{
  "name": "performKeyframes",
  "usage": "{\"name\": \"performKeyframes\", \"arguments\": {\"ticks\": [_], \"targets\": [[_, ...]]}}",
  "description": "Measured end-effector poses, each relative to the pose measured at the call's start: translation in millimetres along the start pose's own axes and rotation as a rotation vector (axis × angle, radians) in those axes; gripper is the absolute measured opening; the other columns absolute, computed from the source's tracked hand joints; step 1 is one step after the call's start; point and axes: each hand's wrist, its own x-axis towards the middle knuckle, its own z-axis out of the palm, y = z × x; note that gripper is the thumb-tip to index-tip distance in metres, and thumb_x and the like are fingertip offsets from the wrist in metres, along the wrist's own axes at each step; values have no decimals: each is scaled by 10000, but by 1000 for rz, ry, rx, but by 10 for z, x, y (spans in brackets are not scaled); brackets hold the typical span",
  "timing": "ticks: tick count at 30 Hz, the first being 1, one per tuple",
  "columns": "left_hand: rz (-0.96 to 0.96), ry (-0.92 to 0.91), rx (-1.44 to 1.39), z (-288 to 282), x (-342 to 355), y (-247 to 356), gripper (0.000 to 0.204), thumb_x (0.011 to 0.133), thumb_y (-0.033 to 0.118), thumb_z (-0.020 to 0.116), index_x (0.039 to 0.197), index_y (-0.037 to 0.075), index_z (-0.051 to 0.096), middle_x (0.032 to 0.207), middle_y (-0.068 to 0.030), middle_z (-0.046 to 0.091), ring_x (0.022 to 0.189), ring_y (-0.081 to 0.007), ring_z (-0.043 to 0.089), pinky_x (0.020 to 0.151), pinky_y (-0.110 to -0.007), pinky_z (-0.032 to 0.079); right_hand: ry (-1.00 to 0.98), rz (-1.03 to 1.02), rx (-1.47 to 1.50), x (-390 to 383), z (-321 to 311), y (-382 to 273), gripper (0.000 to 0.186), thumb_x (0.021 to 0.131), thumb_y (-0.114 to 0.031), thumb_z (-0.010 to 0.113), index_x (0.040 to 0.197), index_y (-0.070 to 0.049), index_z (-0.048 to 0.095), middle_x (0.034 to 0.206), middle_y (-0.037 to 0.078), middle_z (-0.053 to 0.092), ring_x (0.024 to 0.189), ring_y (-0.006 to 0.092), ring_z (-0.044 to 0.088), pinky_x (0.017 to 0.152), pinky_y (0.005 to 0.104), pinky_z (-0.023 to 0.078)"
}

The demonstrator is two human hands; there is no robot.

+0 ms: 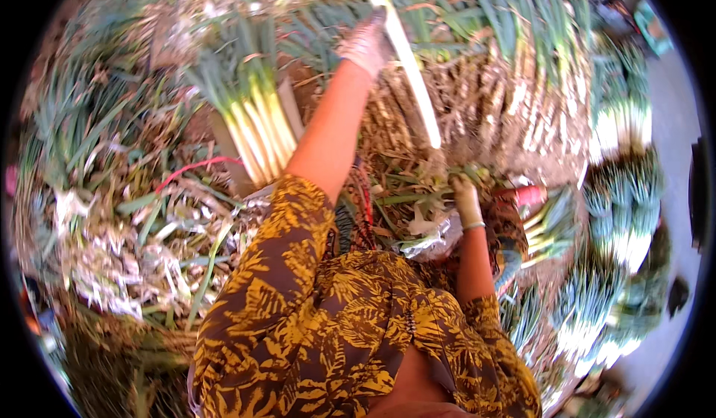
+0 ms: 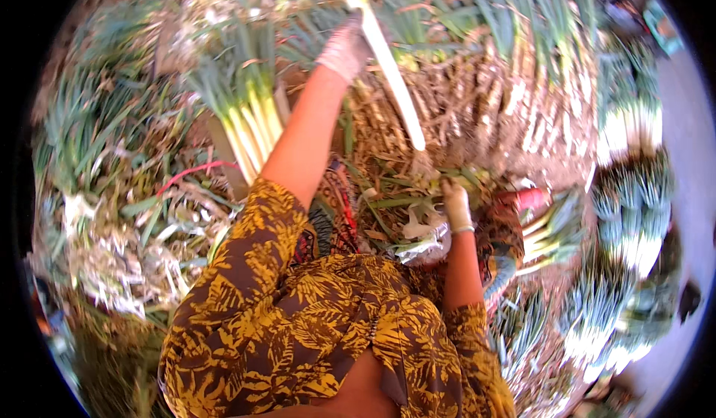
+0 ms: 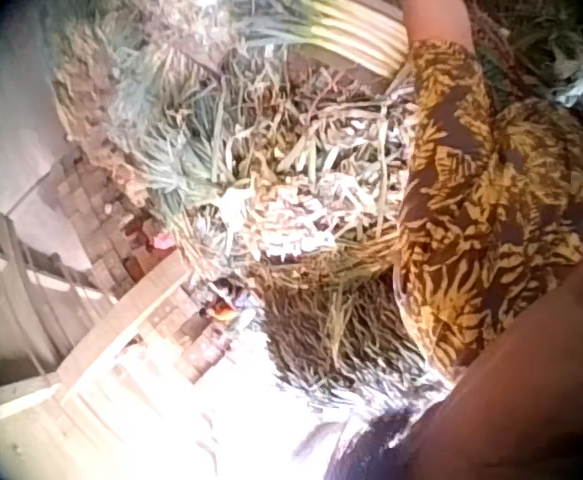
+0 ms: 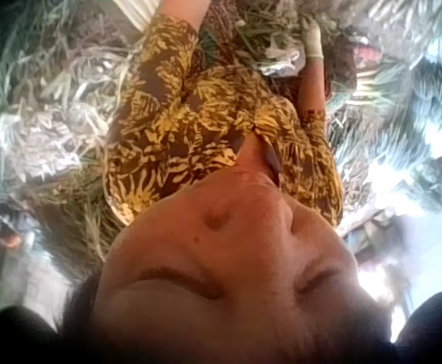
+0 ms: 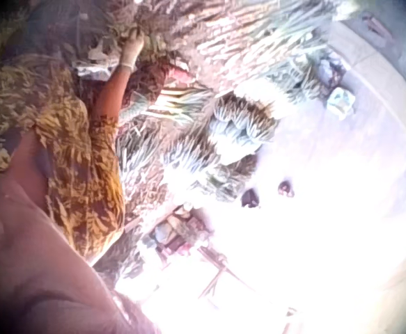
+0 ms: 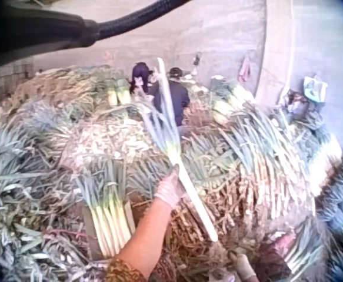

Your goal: The person is processing leeks by hand, removing the outer layers and placing them into an organized bundle on the floor.

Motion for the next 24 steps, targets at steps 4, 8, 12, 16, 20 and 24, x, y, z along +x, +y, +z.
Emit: {"name": "performKeyframes", "arguments": {"ticks": [4,8,12,16,20,24], "targets": [[-90,25,202,255,-234,-80,745,858,415,656,1405,19,341,1452,-243,387,1354,-380,338,1172,-469,157,-180,-164,525,-297,188,-1497,365,952,-225,593,1248,-29,509,878,15,576,615,76,537,539,228,461],[-96,-54,673,336,-316,-258,431,845,229,698,1198,9,589,1067,-174,662,995,-280,602,819,-389,527,-106,-214,495,-137,331,-2136,264,938,-163,606,1155,-34,529,684,-55,496,505,22,427,431,171,383],[-64,64,514,203,-203,-203,371,798,26,713,1156,9,616,930,-120,697,698,-178,628,567,-251,555,-172,-274,569,129,616,-2246,259,951,-154,566,1181,-43,527,703,-17,543,476,31,428,367,158,373],[131,89,530,-110,-112,270,282,794,13,689,1072,16,642,849,-76,665,710,-166,622,612,-269,534,-142,-238,-5,137,894,-1865,300,953,-165,557,1215,-19,569,751,38,629,472,38,430,381,154,404],[220,176,673,-585,-77,959,221,796,45,697,1011,40,646,826,-44,635,692,-128,585,585,-244,485,-95,-600,-346,84,953,-682,300,940,-161,576,1164,40,586,833,91,670,632,119,558,533,270,444],[223,292,790,-1363,-327,1526,213,818,82,686,1017,45,619,737,-9,551,585,-105,478,503,-252,376,-316,-258,-348,-421,822,-39,322,889,-173,607,1144,23,606,787,164,673,647,225,637,595,351,480]]}}
